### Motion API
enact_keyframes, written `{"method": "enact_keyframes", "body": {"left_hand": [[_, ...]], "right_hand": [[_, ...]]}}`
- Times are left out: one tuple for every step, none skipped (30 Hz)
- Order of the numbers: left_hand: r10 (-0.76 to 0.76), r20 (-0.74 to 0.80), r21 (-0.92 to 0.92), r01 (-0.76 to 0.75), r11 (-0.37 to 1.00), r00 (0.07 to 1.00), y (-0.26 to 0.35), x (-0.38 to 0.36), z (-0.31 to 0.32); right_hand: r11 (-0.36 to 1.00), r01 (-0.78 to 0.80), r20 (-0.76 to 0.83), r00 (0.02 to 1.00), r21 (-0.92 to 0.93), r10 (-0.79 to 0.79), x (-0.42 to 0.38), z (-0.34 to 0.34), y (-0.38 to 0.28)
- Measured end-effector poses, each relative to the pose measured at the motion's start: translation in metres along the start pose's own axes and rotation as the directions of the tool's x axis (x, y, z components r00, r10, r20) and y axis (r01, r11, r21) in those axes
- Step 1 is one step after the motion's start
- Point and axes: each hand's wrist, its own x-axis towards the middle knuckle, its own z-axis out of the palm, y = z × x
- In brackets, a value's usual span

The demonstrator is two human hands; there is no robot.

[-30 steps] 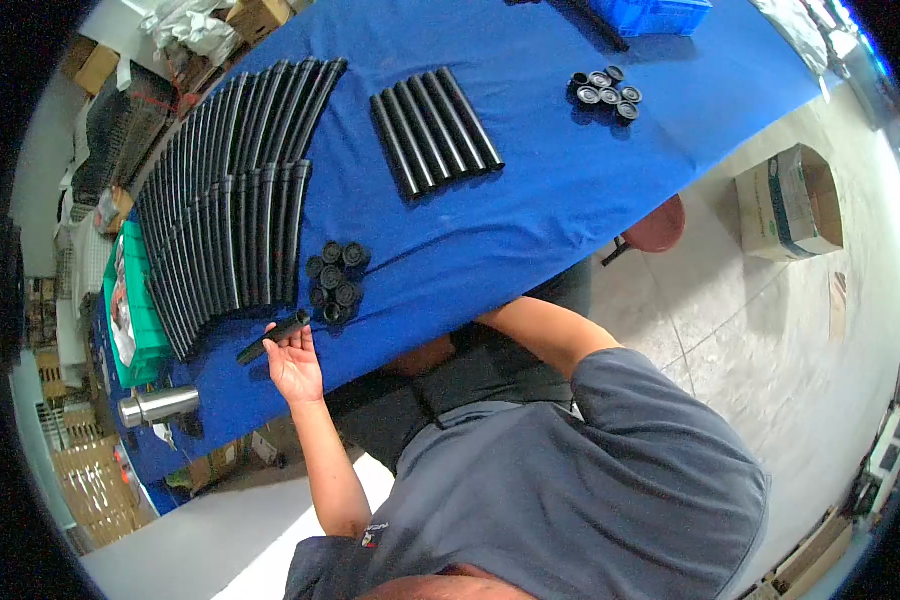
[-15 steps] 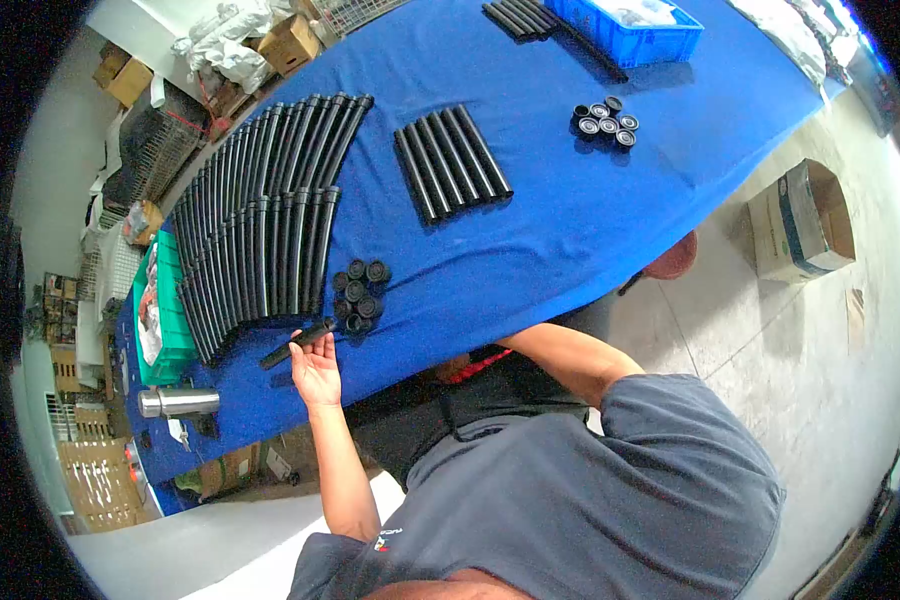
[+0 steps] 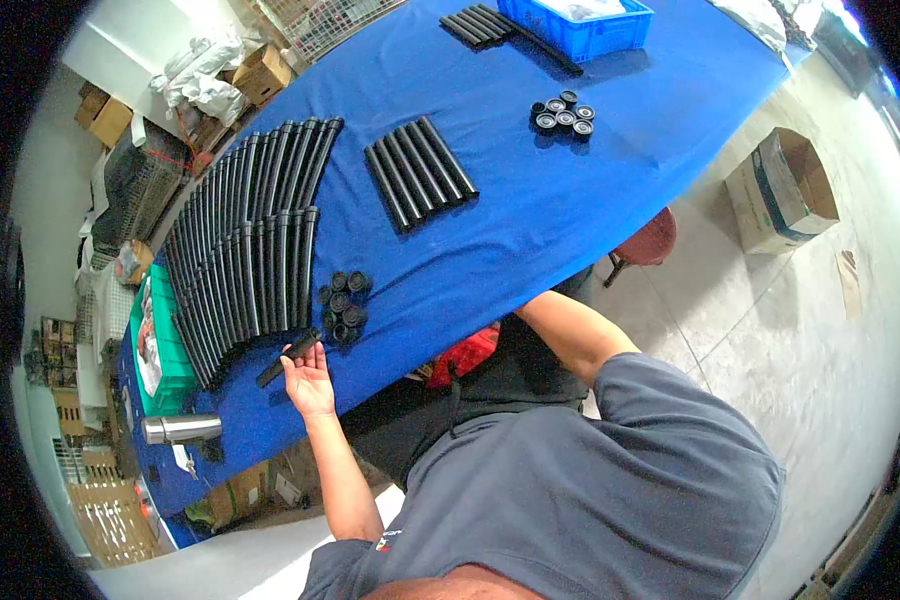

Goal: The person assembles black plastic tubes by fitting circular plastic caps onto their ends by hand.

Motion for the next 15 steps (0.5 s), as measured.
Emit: {"method": "enact_keyframes", "body": {"left_hand": [[0.001, 0.004, 0.028, -0.001, 1.0, 1.0, 0.001, 0.0, 0.0], [-0.002, 0.005, 0.025, 0.002, 1.0, 1.0, 0.001, 0.0, 0.0], [-0.005, 0.006, 0.023, 0.004, 1.0, 1.0, 0.001, 0.0, 0.0], [-0.007, 0.008, 0.02, 0.007, 1.0, 1.0, 0.001, 0.001, -0.002], [-0.003, 0.008, 0.003, 0.003, 1.0, 1.0, 0.0, 0.001, -0.003], [-0.006, 0.005, 0.006, 0.005, 1.0, 1.0, 0.001, 0.0, -0.003], [-0.007, 0.003, 0.01, 0.007, 1.0, 1.0, 0.002, 0.0, -0.002], [-0.009, 0.0, 0.013, 0.009, 1.0, 1.0, 0.002, 0.0, -0.001], [-0.01, 0.015, 0.007, 0.01, 1.0, 1.0, 0.003, 0.0, -0.003], [-0.01, 0.019, 0.01, 0.01, 1.0, 1.0, 0.003, -0.001, -0.003], [-0.01, 0.023, 0.013, 0.01, 1.0, 1.0, 0.004, -0.002, -0.003], [-0.01, 0.028, 0.016, 0.009, 1.0, 1.0, 0.003, -0.001, -0.003], [-0.008, 0.019, 0.01, 0.008, 1.0, 1.0, 0.003, 0.0, -0.003], [-0.009, 0.009, 0.006, 0.009, 1.0, 1.0, 0.002, 0.001, -0.004], [-0.008, -0.008, 0.004, 0.009, 1.0, 1.0, 0.003, -0.002, -0.006]], "right_hand": [[1.0, 0.008, 0.004, 1.0, 0.002, -0.008, 0.002, 0.001, -0.002], [1.0, 0.024, 0.008, 1.0, 0.009, -0.024, 0.005, 0.005, -0.007], [0.999, 0.05, 0.011, 0.999, 0.015, -0.05, 0.009, 0.013, -0.012], [0.997, 0.074, 0.014, 0.997, 0.022, -0.074, 0.011, 0.021, -0.017], [0.994, 0.104, 0.017, 0.994, 0.029, -0.105, 0.011, 0.031, -0.024], [0.99, 0.136, 0.013, 0.991, 0.041, -0.137, 0.009, 0.042, -0.031], [0.984, 0.17, 0.012, 0.985, 0.051, -0.171, 0.008, 0.054, -0.039], [0.978, 0.2, 0.007, 0.98, 0.063, -0.2, 0.005, 0.064, -0.045], [0.973, 0.222, 0.003, 0.975, 0.065, -0.222, 0.003, 0.074, -0.052], [0.968, 0.241, -0.005, 0.97, 0.076, -0.241, 0.0, 0.083, -0.057], [0.961, 0.265, -0.018, 0.964, 0.08, -0.265, -0.002, 0.091, -0.061], [0.957, 0.279, -0.042, 0.96, 0.078, -0.276, -0.003, 0.099, -0.064], [0.953, 0.292, -0.066, 0.955, 0.075, -0.288, -0.003, 0.108, -0.066], [0.95, 0.304, -0.09, 0.951, 0.075, -0.297, -0.005, 0.118, -0.069], [0.92, 0.393, -0.228, 0.896, 0.008, -0.381, -0.009, 0.126, -0.07]]}}
